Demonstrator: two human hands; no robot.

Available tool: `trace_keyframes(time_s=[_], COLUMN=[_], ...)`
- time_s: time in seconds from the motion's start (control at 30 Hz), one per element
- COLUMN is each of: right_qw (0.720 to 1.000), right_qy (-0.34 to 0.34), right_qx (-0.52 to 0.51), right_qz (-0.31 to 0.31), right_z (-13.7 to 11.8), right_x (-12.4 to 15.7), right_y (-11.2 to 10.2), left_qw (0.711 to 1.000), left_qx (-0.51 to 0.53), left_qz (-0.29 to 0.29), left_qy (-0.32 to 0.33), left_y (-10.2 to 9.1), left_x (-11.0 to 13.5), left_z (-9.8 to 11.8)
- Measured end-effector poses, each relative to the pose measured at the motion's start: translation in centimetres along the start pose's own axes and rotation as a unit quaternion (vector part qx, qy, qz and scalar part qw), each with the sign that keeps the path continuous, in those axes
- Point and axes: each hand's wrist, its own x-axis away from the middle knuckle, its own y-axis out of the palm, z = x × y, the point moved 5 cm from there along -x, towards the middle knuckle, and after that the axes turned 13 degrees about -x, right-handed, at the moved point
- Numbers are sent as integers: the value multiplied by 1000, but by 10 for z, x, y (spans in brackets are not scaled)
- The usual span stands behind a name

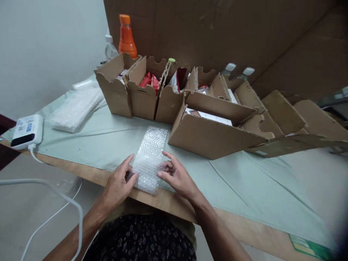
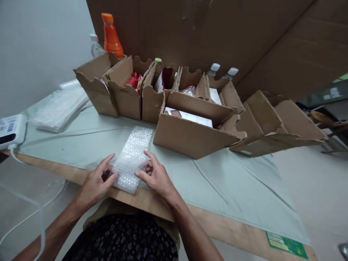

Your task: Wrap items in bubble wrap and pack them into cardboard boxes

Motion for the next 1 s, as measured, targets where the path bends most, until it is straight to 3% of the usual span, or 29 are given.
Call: trace_keyframes(time_s=[0.07,0.13,0.17,0.23,0.33,0.4,0.47,0.6,0.67,0.73,0.8,0.87,0.93,1.0], right_qw=[988,950,930,909,894,882,887,944,965,968,948,910,884,875], right_qy=[-74,-179,-226,-271,-246,-234,-240,-176,-123,-115,-171,-244,-272,-255], right_qx=[116,214,247,299,374,403,388,273,229,223,262,322,375,410], right_qz=[77,143,154,109,-32,-77,-71,-53,-46,-11,56,96,55,-19], right_z=[3,-5,-11,-18,-14,-8,-7,-9,-10,-11,-18,-24,-24,-19], right_x=[12,28,36,47,51,49,44,36,34,36,41,50,53,49], right_y=[-5,-4,0,15,44,56,59,45,36,29,23,25,35,45], left_qw=[998,994,991,986,983,980,977,965,972,985,992,994,994,992], left_qx=[-51,-98,-116,-138,-149,-148,-139,-93,-71,-59,-52,-56,-73,-97], left_qz=[20,44,54,65,74,91,92,13,3,4,0,-2,-4,10], left_qy=[15,31,42,63,79,92,137,246,226,165,112,90,81,81], left_y=[-1,-2,-2,0,-1,-8,-19,-28,-27,-22,-14,-8,-5,-6], left_x=[0,1,2,3,4,7,12,27,29,24,18,11,7,6], left_z=[-2,-3,-3,-4,-3,0,6,17,15,9,3,1,0,1])
